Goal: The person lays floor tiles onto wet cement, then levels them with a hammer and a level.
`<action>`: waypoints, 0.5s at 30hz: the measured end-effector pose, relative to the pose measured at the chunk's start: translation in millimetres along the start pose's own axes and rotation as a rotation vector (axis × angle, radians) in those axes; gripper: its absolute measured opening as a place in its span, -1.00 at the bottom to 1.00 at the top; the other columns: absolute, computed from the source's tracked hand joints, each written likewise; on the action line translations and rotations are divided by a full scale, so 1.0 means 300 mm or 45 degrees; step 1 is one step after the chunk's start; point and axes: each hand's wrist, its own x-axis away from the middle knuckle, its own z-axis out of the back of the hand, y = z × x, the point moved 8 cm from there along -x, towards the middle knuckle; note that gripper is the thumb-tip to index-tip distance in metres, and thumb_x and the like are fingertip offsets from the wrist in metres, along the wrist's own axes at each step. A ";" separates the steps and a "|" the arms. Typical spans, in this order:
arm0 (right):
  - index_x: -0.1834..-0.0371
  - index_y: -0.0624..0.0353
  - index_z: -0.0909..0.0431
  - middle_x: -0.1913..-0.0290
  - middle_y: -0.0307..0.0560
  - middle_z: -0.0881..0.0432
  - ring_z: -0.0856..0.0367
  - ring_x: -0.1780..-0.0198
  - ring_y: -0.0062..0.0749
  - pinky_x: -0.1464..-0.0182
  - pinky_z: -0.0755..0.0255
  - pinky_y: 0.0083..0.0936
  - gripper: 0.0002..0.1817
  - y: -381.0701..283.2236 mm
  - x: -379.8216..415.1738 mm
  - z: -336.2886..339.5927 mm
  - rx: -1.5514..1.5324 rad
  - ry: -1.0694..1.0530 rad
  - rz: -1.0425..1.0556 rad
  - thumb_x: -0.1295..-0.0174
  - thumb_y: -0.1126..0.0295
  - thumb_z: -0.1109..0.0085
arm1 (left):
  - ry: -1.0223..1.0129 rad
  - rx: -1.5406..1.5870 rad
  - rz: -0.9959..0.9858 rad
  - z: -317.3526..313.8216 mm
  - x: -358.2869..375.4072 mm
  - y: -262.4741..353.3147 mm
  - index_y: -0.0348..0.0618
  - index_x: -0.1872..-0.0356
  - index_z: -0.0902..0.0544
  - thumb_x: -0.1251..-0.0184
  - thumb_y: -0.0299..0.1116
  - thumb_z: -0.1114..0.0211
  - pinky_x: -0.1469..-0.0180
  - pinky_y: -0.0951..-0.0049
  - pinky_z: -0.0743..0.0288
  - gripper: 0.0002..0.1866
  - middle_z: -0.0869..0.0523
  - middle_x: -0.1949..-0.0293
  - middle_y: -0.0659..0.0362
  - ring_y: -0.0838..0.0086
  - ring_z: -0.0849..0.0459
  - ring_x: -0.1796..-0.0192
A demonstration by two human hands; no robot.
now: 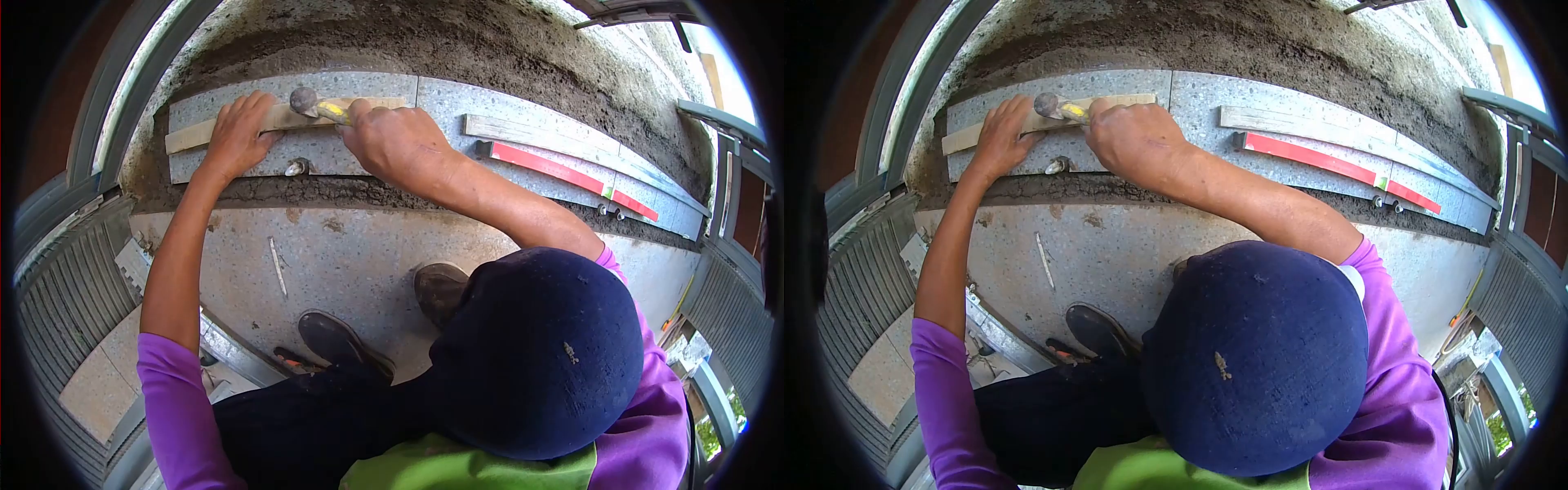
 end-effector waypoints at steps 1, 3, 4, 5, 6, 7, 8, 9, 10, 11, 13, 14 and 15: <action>0.20 0.31 -0.49 0.42 0.26 -0.72 -0.73 0.36 0.23 0.28 -0.59 0.06 -0.65 -0.007 0.001 0.008 -0.004 -0.005 -0.003 -0.48 0.17 0.00 | -0.002 -0.004 0.008 -0.001 0.000 0.000 -0.16 -0.31 -0.45 -0.14 -0.40 -0.46 -0.37 0.13 -0.27 -0.35 -0.50 -0.33 0.05 0.14 -0.43 -0.38; 0.18 0.31 -0.50 0.41 0.26 -0.72 -0.74 0.35 0.22 0.28 -0.59 0.06 -0.64 -0.007 0.000 0.004 0.011 -0.013 0.001 -0.48 0.16 0.00 | -0.004 -0.019 0.013 -0.008 0.001 -0.002 -0.16 -0.31 -0.45 -0.13 -0.40 -0.46 -0.36 0.14 -0.27 -0.34 -0.50 -0.33 0.05 0.14 -0.43 -0.38; 0.18 0.31 -0.51 0.40 0.25 -0.73 -0.74 0.35 0.22 0.29 -0.60 0.05 -0.64 -0.002 -0.005 -0.005 0.031 -0.013 0.008 -0.49 0.16 0.01 | -0.003 -0.030 0.014 -0.008 -0.001 -0.004 -0.16 -0.31 -0.45 -0.13 -0.40 -0.46 -0.36 0.14 -0.27 -0.34 -0.50 -0.32 0.05 0.14 -0.43 -0.38; 0.17 0.31 -0.51 0.40 0.25 -0.73 -0.74 0.35 0.21 0.29 -0.60 0.04 -0.64 0.000 -0.009 -0.011 0.050 -0.012 0.017 -0.49 0.16 0.01 | -0.019 -0.026 0.023 -0.005 -0.003 -0.001 -0.16 -0.31 -0.45 -0.12 -0.40 -0.46 -0.36 0.14 -0.27 -0.34 -0.51 -0.32 0.05 0.14 -0.44 -0.38; 0.16 0.31 -0.51 0.40 0.24 -0.73 -0.74 0.35 0.20 0.29 -0.61 0.03 -0.64 0.000 -0.012 -0.013 0.050 -0.007 0.022 -0.49 0.16 0.01 | -0.034 -0.023 0.032 -0.002 -0.003 0.002 -0.16 -0.31 -0.45 -0.12 -0.41 -0.46 -0.37 0.15 -0.27 -0.34 -0.51 -0.32 0.05 0.14 -0.44 -0.38; 0.16 0.31 -0.52 0.39 0.24 -0.74 -0.75 0.35 0.19 0.29 -0.61 0.02 -0.64 0.000 -0.012 -0.014 0.051 -0.004 0.027 -0.49 0.16 0.01 | -0.049 -0.019 0.041 0.001 -0.004 0.006 -0.16 -0.30 -0.45 -0.11 -0.41 -0.46 -0.37 0.15 -0.27 -0.33 -0.51 -0.32 0.06 0.15 -0.44 -0.38; 0.15 0.31 -0.52 0.39 0.23 -0.74 -0.75 0.35 0.18 0.30 -0.62 0.01 -0.64 -0.002 -0.012 -0.015 0.051 -0.001 0.031 -0.49 0.16 0.01 | -0.030 -0.006 0.024 0.007 -0.004 0.008 -0.16 -0.30 -0.46 -0.11 -0.41 -0.46 -0.36 0.15 -0.27 -0.34 -0.52 -0.31 0.05 0.14 -0.44 -0.38; 0.15 0.30 -0.52 0.40 0.22 -0.74 -0.75 0.35 0.17 0.30 -0.62 0.00 -0.64 -0.005 -0.013 -0.016 0.049 0.001 0.030 -0.49 0.16 0.01 | -0.012 0.007 0.008 0.010 -0.001 0.009 -0.16 -0.29 -0.47 -0.11 -0.41 -0.46 -0.36 0.15 -0.28 -0.35 -0.53 -0.30 0.05 0.14 -0.45 -0.37; 0.15 0.30 -0.52 0.41 0.22 -0.74 -0.75 0.36 0.17 0.30 -0.62 -0.01 -0.65 -0.008 -0.015 -0.017 0.047 0.003 0.028 -0.48 0.16 0.01 | 0.007 0.020 -0.009 0.014 -0.002 0.007 -0.16 -0.28 -0.47 -0.11 -0.41 -0.45 -0.35 0.15 -0.29 -0.36 -0.53 -0.30 0.05 0.14 -0.45 -0.37; 0.14 0.29 -0.52 0.41 0.21 -0.73 -0.75 0.36 0.16 0.30 -0.62 -0.01 -0.65 -0.014 -0.017 -0.008 0.047 0.008 0.024 -0.48 0.16 0.01 | 0.028 0.036 -0.001 0.012 -0.005 -0.007 -0.17 -0.28 -0.48 -0.11 -0.42 -0.45 -0.35 0.14 -0.30 -0.36 -0.54 -0.29 0.04 0.13 -0.46 -0.36; 0.22 0.31 -0.53 0.45 0.21 -0.72 -0.76 0.41 0.09 0.38 -0.61 -0.06 -0.77 -0.040 -0.015 0.028 0.031 0.082 0.113 -0.37 0.33 -0.02 | 0.062 0.074 0.011 0.001 -0.015 -0.036 -0.18 -0.28 -0.48 -0.10 -0.42 -0.45 -0.34 0.14 -0.31 -0.36 -0.55 -0.29 0.03 0.12 -0.47 -0.36; 0.26 0.31 -0.53 0.46 0.20 -0.72 -0.76 0.44 0.05 0.42 -0.60 -0.09 -0.84 -0.053 -0.009 0.039 0.021 0.112 0.154 -0.31 0.42 -0.04 | 0.039 0.076 0.007 -0.005 -0.023 -0.035 -0.18 -0.28 -0.48 -0.10 -0.41 -0.46 -0.34 0.13 -0.31 -0.35 -0.55 -0.29 0.02 0.11 -0.47 -0.36; 0.26 0.31 -0.53 0.46 0.20 -0.72 -0.76 0.43 0.05 0.42 -0.60 -0.09 -0.84 -0.052 -0.007 0.035 0.029 0.120 0.146 -0.31 0.42 -0.04 | 0.017 0.078 0.010 -0.009 -0.026 -0.036 -0.19 -0.29 -0.48 -0.10 -0.41 -0.46 -0.34 0.13 -0.32 -0.35 -0.55 -0.30 0.01 0.11 -0.47 -0.36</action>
